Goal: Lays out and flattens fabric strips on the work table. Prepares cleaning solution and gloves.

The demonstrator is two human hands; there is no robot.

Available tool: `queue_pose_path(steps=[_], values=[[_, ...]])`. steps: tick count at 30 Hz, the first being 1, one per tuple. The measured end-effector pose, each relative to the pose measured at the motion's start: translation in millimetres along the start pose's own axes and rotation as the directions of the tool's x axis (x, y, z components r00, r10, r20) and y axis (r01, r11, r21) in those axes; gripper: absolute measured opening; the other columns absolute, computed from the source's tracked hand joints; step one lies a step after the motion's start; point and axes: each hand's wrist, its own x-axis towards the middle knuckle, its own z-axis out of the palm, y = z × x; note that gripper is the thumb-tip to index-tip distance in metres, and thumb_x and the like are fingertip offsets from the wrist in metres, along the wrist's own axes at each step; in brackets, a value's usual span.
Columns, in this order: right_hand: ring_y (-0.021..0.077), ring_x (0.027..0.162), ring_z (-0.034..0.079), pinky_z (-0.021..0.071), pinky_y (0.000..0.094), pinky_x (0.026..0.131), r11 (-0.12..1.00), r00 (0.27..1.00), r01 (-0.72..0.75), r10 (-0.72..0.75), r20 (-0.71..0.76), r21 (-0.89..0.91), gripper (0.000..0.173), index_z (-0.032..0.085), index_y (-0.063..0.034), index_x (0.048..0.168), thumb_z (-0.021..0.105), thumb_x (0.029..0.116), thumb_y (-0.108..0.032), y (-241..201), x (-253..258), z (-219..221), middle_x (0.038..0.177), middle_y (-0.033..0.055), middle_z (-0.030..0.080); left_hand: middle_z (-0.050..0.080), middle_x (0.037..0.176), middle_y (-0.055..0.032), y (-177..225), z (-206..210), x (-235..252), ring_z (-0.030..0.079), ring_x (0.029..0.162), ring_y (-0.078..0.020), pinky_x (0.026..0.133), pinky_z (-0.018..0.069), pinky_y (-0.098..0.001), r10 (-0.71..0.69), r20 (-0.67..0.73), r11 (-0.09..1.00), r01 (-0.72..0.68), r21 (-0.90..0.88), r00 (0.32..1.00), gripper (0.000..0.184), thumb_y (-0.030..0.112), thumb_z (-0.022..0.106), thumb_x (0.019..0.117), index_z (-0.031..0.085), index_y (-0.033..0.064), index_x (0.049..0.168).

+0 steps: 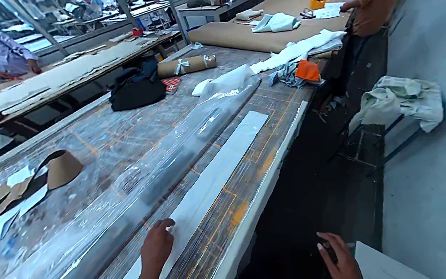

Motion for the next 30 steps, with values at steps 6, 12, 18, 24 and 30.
queue_pose_path(steps=[6,12,18,24,30], values=[[0.0243,0.095,0.069,0.0590,0.0383,0.084,0.998,0.999,-0.036,0.035,0.009,0.056,0.032,0.070,-0.0024,0.124,0.061,0.1002,-0.021,3.1,35.1,2.5,0.123,0.0203,0.065,0.069,0.116,-0.0184,94.4,9.9,83.1,0.069,0.100,-0.0349,0.088,0.0563,-0.0562,0.269,-0.017,0.949,-0.268,-0.166,0.963,0.035,-0.010,0.050,0.0906,0.070,0.0013,0.117],[0.0261,0.096,0.069,0.0562,0.0483,0.086,1.000,0.993,0.025,-0.027,0.118,0.012,0.031,0.071,-0.0063,0.124,0.060,0.1000,-0.022,-16.9,114.8,15.3,0.121,0.0159,0.067,0.065,0.126,-0.0188,220.8,44.9,186.6,0.065,0.112,-0.0376,0.093,0.0543,-0.0593,0.422,0.070,0.878,-0.388,-0.282,0.904,0.038,-0.009,0.057,0.0903,0.067,0.0043,0.124],[0.0240,0.097,0.069,0.0567,0.0452,0.087,0.993,0.974,0.115,-0.106,0.200,-0.034,0.031,0.072,-0.0069,0.124,0.061,0.1000,-0.022,-44.3,205.6,9.9,0.123,0.0152,0.068,0.063,0.131,-0.0200,320.0,63.6,259.8,0.060,0.118,-0.0455,0.087,0.0501,-0.0678,0.422,0.194,0.888,-0.360,-0.287,0.886,0.035,-0.006,0.065,0.0890,0.070,0.0064,0.121],[0.0183,0.098,0.068,0.0562,0.0424,0.089,0.979,0.935,0.198,-0.201,0.291,0.039,0.029,0.073,-0.0108,0.122,0.059,0.1017,-0.026,-61.6,279.9,17.0,0.120,0.0093,0.069,0.065,0.114,-0.0193,335.3,89.9,290.7,0.065,0.105,-0.0419,0.078,0.0564,-0.0606,0.353,0.069,0.888,-0.311,-0.340,0.933,0.029,-0.007,0.064,0.0880,0.070,0.0063,0.113],[0.0148,0.101,0.068,0.0554,0.0399,0.091,0.906,0.862,0.384,-0.421,0.281,0.179,0.031,0.073,-0.0125,0.117,0.052,0.1045,-0.031,-90.5,419.9,50.7,0.111,0.0024,0.072,0.064,0.120,-0.0229,342.4,112.9,326.3,0.063,0.111,-0.0399,0.094,0.0553,-0.0538,0.197,-0.035,0.916,-0.197,-0.351,0.980,0.034,-0.005,0.062,0.0898,0.068,0.0004,0.123]])
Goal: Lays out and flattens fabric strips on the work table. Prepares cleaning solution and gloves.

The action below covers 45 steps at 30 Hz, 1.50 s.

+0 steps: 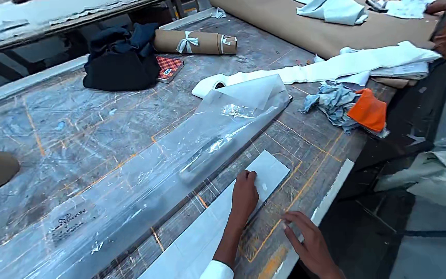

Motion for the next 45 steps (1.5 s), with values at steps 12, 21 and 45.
queue_pose_path(steps=[12,21,45], values=[[0.0096,0.070,0.065,0.0573,0.0294,0.064,0.993,0.998,0.052,-0.049,-0.027,0.106,0.037,0.076,-0.0083,0.102,0.053,0.1019,-0.037,112.3,199.0,-7.2,0.086,0.0026,0.071,0.069,0.119,-0.0212,-25.7,-137.8,93.1,0.068,0.105,-0.0361,0.090,0.0550,-0.0570,-0.284,-0.175,0.943,0.308,0.126,0.943,0.030,0.003,0.053,0.1007,0.065,-0.0010,0.128],[0.0014,0.052,0.049,0.0407,0.0214,0.047,0.991,0.972,-0.132,0.132,-0.195,0.016,0.042,0.071,-0.0060,0.090,0.056,0.0984,-0.044,130.5,210.3,-19.2,0.064,-0.0034,0.059,0.055,0.136,-0.0315,-154.5,-203.5,205.0,0.053,0.129,-0.0477,0.110,0.0397,-0.0632,-0.469,0.093,0.875,0.448,0.184,0.878,0.062,0.021,0.079,0.0910,0.052,-0.0067,0.139],[0.0071,0.056,0.055,0.0477,0.0279,0.049,0.994,0.995,0.015,-0.003,-0.103,0.109,0.053,0.063,0.0012,0.120,0.056,0.0993,-0.048,130.3,202.6,-16.9,0.078,0.0003,0.066,0.073,0.094,-0.0053,35.4,-186.7,11.1,0.072,0.086,-0.0213,0.074,0.0612,-0.0459,0.006,-0.243,0.862,0.119,0.492,0.970,0.015,0.023,0.068,0.0936,0.076,0.0094,0.096]])
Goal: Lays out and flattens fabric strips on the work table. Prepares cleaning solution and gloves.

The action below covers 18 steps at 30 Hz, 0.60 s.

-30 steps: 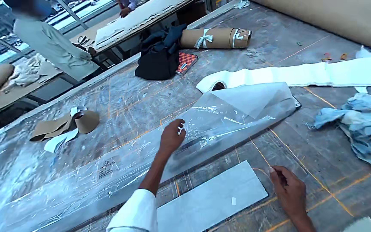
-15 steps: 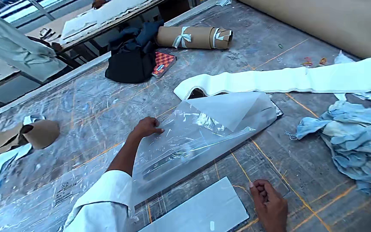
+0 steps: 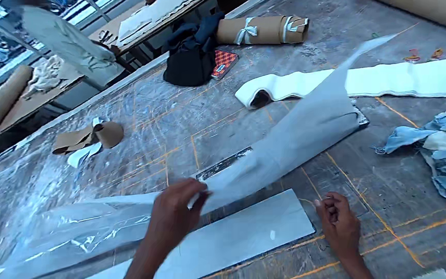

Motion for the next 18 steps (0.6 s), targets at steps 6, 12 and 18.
queue_pose_path(steps=[6,12,18], values=[[-0.0036,0.074,0.064,0.0547,0.0193,0.064,0.904,0.966,0.078,-0.173,0.193,0.420,0.071,0.065,-0.0184,0.109,0.033,0.0937,-0.080,-45.5,-60.8,-41.0,0.083,-0.0093,0.069,0.073,0.089,-0.0063,98.6,11.5,-100.2,0.069,0.077,-0.0238,0.062,0.0544,-0.0381,0.157,0.009,0.986,-0.158,0.061,0.988,0.015,0.010,0.058,0.0960,0.073,0.0126,0.096],[-0.0107,0.088,0.067,0.0590,0.0153,0.080,0.704,0.899,-0.437,0.339,0.276,0.560,0.038,0.041,0.0008,0.124,0.056,0.1021,-0.026,-112.0,-127.9,-68.7,0.099,-0.0172,0.068,0.068,0.080,-0.0106,166.5,52.1,-159.0,0.071,0.071,-0.0269,0.056,0.0572,-0.0381,0.115,0.228,0.987,-0.086,-0.133,0.967,0.011,0.002,0.063,0.0916,0.073,0.0060,0.095],[0.0095,0.042,0.058,0.0506,0.0250,0.037,0.544,0.687,-0.711,0.671,0.278,0.446,0.011,0.047,-0.0027,0.113,0.048,0.1053,-0.011,-93.8,-137.7,-66.8,0.064,0.0013,0.064,0.074,0.113,-0.0119,96.0,41.6,-240.6,0.072,0.098,-0.0353,0.073,0.0589,-0.0519,-0.242,0.100,0.964,0.228,0.138,0.965,0.050,0.007,0.085,0.0696,0.076,0.0135,0.119]])
